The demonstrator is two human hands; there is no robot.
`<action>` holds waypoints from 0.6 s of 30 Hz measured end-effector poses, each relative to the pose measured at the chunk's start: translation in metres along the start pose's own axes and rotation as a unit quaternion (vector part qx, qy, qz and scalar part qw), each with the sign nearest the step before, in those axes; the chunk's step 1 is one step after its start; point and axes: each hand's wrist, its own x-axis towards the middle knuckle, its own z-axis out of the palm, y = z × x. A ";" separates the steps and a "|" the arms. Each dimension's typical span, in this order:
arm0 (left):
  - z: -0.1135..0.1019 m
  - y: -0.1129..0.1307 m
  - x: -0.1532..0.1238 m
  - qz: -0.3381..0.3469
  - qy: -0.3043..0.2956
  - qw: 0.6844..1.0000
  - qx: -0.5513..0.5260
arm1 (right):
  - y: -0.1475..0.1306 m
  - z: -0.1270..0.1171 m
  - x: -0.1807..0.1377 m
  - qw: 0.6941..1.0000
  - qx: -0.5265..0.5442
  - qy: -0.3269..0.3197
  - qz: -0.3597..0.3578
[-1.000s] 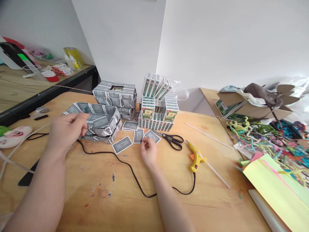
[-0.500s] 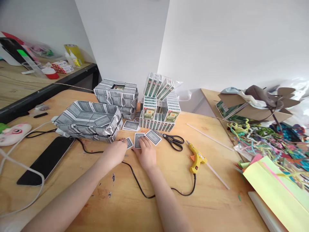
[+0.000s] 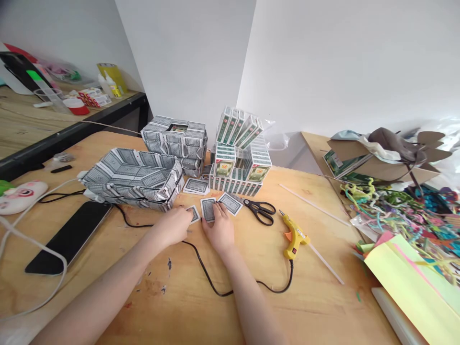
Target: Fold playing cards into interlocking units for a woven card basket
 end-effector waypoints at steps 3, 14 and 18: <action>0.000 0.001 -0.003 -0.013 -0.001 1.000 0.002 | -0.001 0.000 0.001 0.999 0.024 0.020 0.006; 0.008 0.024 -0.002 0.008 -0.036 0.985 0.167 | -0.007 -0.002 -0.002 0.988 -0.063 0.034 0.140; 0.015 0.025 0.001 0.005 -0.013 0.985 0.172 | -0.006 -0.003 -0.002 0.986 -0.066 0.021 0.154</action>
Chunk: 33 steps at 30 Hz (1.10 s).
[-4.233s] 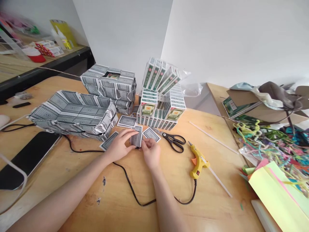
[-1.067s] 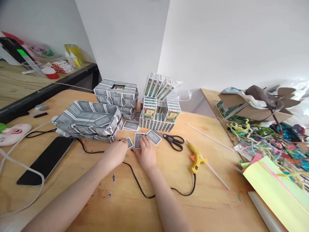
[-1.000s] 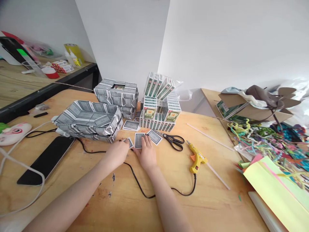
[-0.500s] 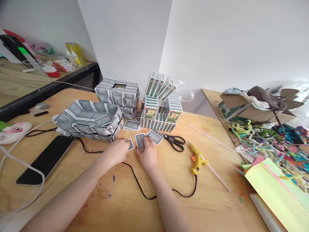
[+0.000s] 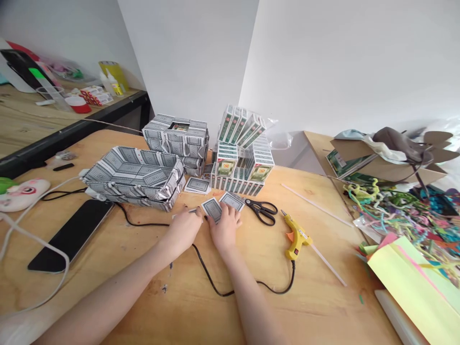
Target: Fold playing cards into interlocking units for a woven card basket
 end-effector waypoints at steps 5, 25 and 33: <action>0.007 -0.001 0.005 -0.017 0.009 0.999 -0.033 | 0.002 0.001 0.001 1.000 0.024 0.005 0.014; 0.044 -0.007 0.025 0.074 0.316 0.920 -0.217 | 0.017 0.000 0.013 0.908 0.379 0.175 0.045; 0.048 -0.017 0.027 0.088 0.388 0.873 -0.282 | 0.014 -0.007 0.014 0.896 0.405 0.108 0.143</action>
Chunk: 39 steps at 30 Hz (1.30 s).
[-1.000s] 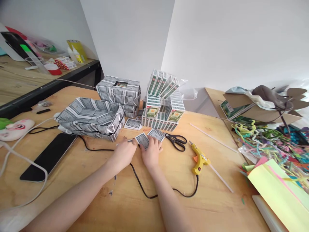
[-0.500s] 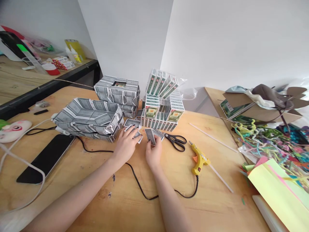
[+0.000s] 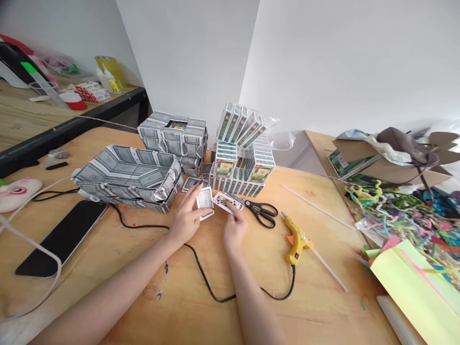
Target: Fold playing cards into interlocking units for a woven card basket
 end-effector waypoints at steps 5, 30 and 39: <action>-0.003 0.003 -0.001 0.012 -0.007 1.000 -0.021 | -0.003 -0.001 -0.001 0.997 0.035 -0.056 0.037; 0.001 -0.010 0.001 -0.220 0.083 0.960 -0.151 | 0.009 0.010 0.003 0.968 0.206 -0.109 0.096; 0.010 -0.010 0.003 -0.325 0.053 0.915 -0.232 | -0.004 0.010 -0.005 0.957 0.207 -0.177 0.104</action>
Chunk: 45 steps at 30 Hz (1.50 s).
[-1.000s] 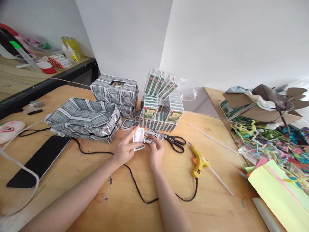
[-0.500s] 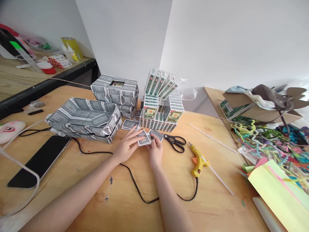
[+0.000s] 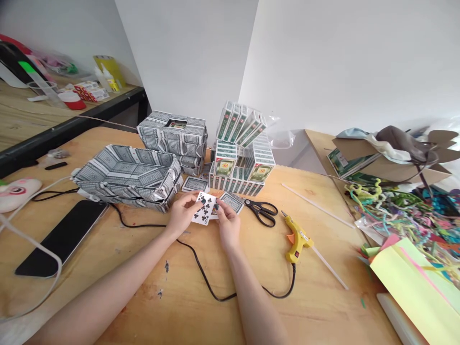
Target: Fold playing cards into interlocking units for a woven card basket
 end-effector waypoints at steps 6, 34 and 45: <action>0.001 -0.001 0.000 0.001 -0.085 0.996 0.019 | 0.001 0.001 -0.001 0.999 0.022 0.020 -0.019; -0.004 0.000 0.010 -0.062 -0.134 0.986 -0.082 | 0.002 -0.005 0.001 0.978 -0.191 0.076 -0.047; -0.002 -0.004 0.011 -0.087 -0.149 0.979 -0.110 | -0.002 -0.003 -0.001 0.976 -0.200 0.070 -0.042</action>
